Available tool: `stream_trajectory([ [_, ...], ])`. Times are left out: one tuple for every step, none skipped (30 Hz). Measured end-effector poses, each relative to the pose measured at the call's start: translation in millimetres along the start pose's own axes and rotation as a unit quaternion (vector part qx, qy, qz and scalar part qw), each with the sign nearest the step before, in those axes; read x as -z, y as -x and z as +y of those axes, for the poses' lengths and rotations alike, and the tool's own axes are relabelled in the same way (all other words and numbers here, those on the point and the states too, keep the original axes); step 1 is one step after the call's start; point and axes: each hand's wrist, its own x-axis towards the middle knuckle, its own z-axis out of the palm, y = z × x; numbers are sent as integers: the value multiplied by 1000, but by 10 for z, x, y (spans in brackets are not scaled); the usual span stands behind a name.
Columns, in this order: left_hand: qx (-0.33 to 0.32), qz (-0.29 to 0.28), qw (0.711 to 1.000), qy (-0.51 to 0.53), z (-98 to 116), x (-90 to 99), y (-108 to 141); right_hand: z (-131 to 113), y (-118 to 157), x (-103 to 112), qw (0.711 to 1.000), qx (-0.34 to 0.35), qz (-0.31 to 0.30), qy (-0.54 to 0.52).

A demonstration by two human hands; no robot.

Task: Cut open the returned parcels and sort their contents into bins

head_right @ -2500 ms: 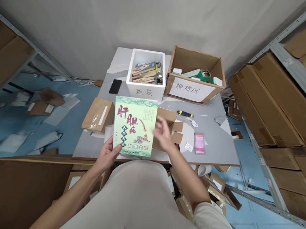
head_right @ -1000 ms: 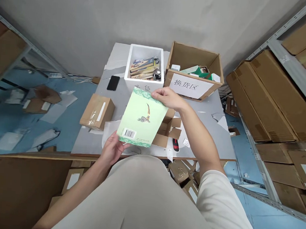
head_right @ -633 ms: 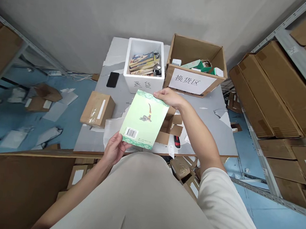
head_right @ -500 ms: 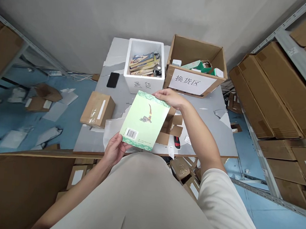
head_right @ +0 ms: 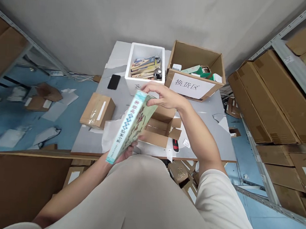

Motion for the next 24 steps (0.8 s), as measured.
stream_trajectory([
  [29,-27,999,-6,-2,-29,-3,-17,-54,-10,1000,-4,-5,-7],
  [63,-55,996,-12,-7,-56,0,-35,-100,-18,1000,-14,-3,-15],
  [85,-74,993,-19,-15,-78,10,-52,-137,-23,999,-28,7,-19],
  [70,-76,994,-21,-25,-91,25,-64,-163,-24,999,-45,20,-19],
  [34,-66,997,-18,-37,-92,45,-66,-176,-22,997,-65,32,-19],
  [-15,-45,999,-9,-50,-81,67,-53,-175,-20,995,-86,42,-22],
  [-72,-17,997,3,-65,-58,88,-23,-162,-21,992,-110,48,-28],
  [-128,10,992,12,-82,-26,107,26,-135,-29,989,-137,52,-38],
  [-173,35,984,14,-103,11,122,92,-99,-48,983,-166,56,-50],
  [-200,58,978,5,-126,50,131,171,-55,-79,976,-196,63,-65],
  [-213,78,974,-10,-152,86,133,258,-8,-120,968,-225,71,-81],
  [-220,97,970,-26,-179,115,130,346,40,-171,960,-252,78,-98],
  [-221,111,968,-37,-205,136,124,428,86,-225,951,-273,85,-115],
  [-218,120,968,-43,-230,148,116,499,128,-279,943,-291,89,-134],
  [-215,125,968,-42,-250,151,108,556,163,-326,936,-304,92,-153],
  [-212,126,968,-38,-266,147,102,597,193,-363,928,-315,93,-173],
  [-210,126,969,-33,-277,139,99,622,216,-387,921,-325,95,-191],
  [-208,126,969,-29,-283,129,98,632,235,-397,914,-334,97,-208],
  [-207,128,970,-26,-284,119,99,630,251,-393,908,-340,99,-223],
  [-207,129,970,-24,-280,112,101,618,266,-378,903,-343,101,-237],
  [-206,130,969,-24,-271,109,102,601,281,-355,900,-344,99,-250],
  [-208,131,969,-25,-257,111,102,580,298,-331,896,-344,89,-265],
  [-211,131,968,-28,-236,119,100,559,317,-309,892,-344,72,-284],
  [-218,133,966,-30,-206,133,94,539,337,-295,885,-346,53,-307],
])
